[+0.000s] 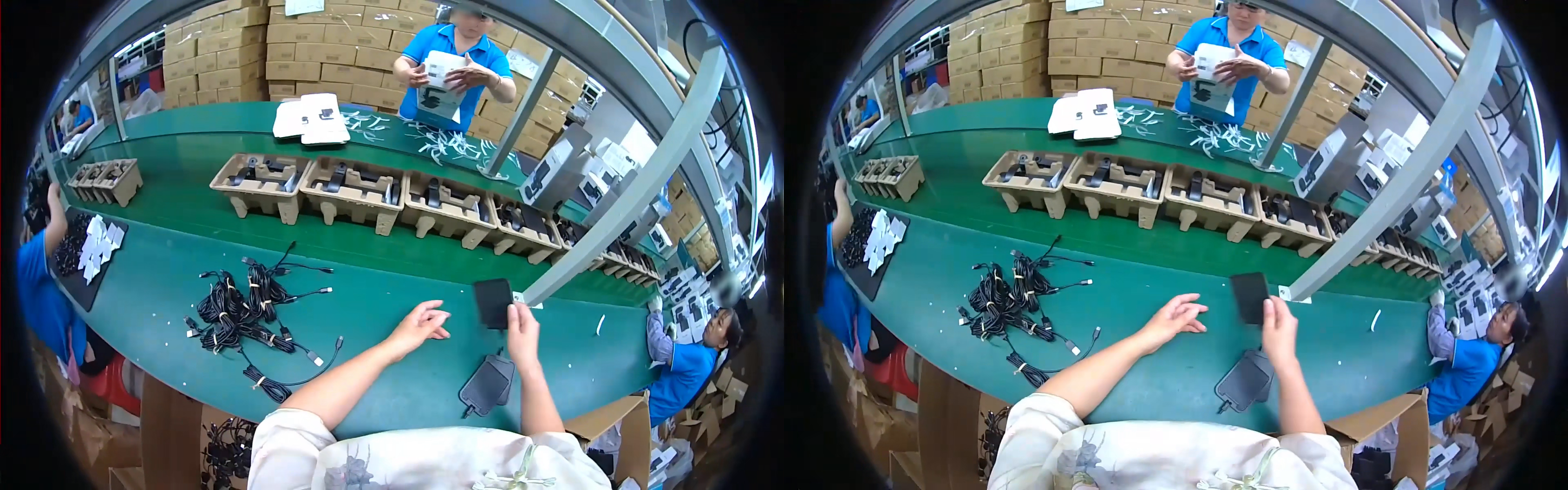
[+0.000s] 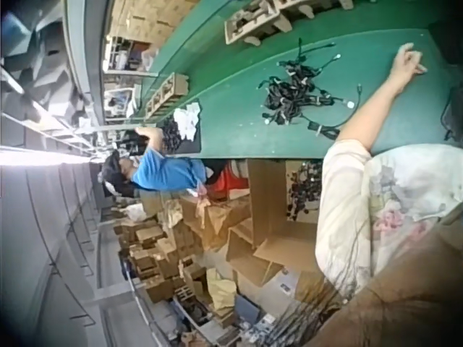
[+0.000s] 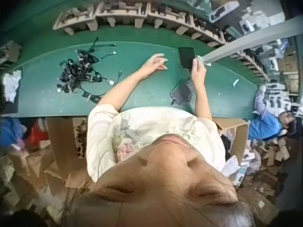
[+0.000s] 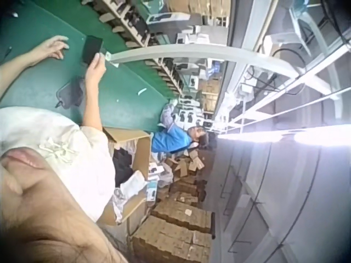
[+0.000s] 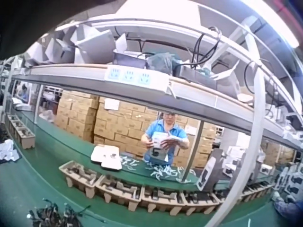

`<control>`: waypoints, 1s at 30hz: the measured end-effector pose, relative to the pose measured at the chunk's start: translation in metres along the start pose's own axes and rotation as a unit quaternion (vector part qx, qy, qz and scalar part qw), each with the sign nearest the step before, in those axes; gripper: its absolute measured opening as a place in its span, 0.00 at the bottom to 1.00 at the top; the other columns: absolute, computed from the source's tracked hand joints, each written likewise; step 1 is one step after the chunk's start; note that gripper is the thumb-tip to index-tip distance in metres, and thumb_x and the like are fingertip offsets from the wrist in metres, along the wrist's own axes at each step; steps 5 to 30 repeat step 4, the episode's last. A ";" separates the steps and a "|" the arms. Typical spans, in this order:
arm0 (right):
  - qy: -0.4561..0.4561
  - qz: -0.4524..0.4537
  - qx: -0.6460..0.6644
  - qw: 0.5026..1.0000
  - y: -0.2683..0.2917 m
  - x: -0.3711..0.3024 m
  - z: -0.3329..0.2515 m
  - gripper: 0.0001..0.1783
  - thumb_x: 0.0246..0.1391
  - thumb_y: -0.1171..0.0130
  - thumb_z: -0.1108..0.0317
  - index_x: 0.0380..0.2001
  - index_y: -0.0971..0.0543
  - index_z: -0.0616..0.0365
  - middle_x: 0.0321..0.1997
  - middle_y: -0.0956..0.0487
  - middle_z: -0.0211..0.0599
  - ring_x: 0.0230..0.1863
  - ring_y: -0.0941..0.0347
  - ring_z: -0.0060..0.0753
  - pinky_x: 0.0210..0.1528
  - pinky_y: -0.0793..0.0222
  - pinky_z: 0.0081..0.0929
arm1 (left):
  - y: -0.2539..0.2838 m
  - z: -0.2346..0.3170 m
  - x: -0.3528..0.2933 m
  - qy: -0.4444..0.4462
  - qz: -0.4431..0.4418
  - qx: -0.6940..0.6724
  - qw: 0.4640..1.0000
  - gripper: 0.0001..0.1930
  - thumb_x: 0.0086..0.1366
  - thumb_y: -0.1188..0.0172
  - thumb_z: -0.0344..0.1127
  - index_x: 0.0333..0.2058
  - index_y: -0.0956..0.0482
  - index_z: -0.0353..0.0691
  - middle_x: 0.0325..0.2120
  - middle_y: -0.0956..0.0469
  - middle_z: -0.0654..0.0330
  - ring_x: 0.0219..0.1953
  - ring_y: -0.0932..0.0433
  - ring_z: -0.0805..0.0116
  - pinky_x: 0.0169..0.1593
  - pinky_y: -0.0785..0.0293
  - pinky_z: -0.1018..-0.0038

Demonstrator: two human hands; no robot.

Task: Assembling and organizing electronic components and cables at a production line station.

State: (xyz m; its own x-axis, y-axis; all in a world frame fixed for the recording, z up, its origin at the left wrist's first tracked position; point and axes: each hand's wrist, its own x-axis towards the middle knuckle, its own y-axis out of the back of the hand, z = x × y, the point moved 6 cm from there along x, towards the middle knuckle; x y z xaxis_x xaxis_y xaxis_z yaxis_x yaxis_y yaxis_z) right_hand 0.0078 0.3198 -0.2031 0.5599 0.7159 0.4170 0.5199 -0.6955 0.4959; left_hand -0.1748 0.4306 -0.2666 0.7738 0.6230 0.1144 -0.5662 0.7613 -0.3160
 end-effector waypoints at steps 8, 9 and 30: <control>0.022 -0.150 0.266 0.952 -0.068 -0.010 -0.021 0.13 0.58 0.52 0.65 0.44 0.32 0.61 0.37 0.26 0.31 0.40 0.33 0.19 0.45 0.37 0.17 | -0.011 -0.009 -0.002 0.065 -0.091 0.035 0.993 0.26 0.65 0.52 0.42 0.57 0.48 0.42 0.51 0.35 0.51 0.43 0.26 0.61 0.48 0.29 0.69; 0.022 -0.150 0.266 0.952 -0.068 -0.010 -0.021 0.13 0.58 0.52 0.65 0.44 0.32 0.61 0.37 0.26 0.31 0.40 0.33 0.19 0.45 0.37 0.17 | -0.011 -0.009 -0.002 0.065 -0.091 0.035 0.993 0.26 0.65 0.52 0.42 0.57 0.48 0.42 0.51 0.35 0.51 0.43 0.26 0.61 0.48 0.29 0.69; 0.022 -0.150 0.266 0.952 -0.068 -0.010 -0.021 0.13 0.58 0.52 0.65 0.44 0.32 0.61 0.37 0.26 0.31 0.40 0.33 0.19 0.45 0.37 0.17 | -0.011 -0.009 -0.002 0.065 -0.091 0.035 0.993 0.26 0.65 0.52 0.42 0.57 0.48 0.42 0.51 0.35 0.51 0.43 0.26 0.61 0.48 0.29 0.69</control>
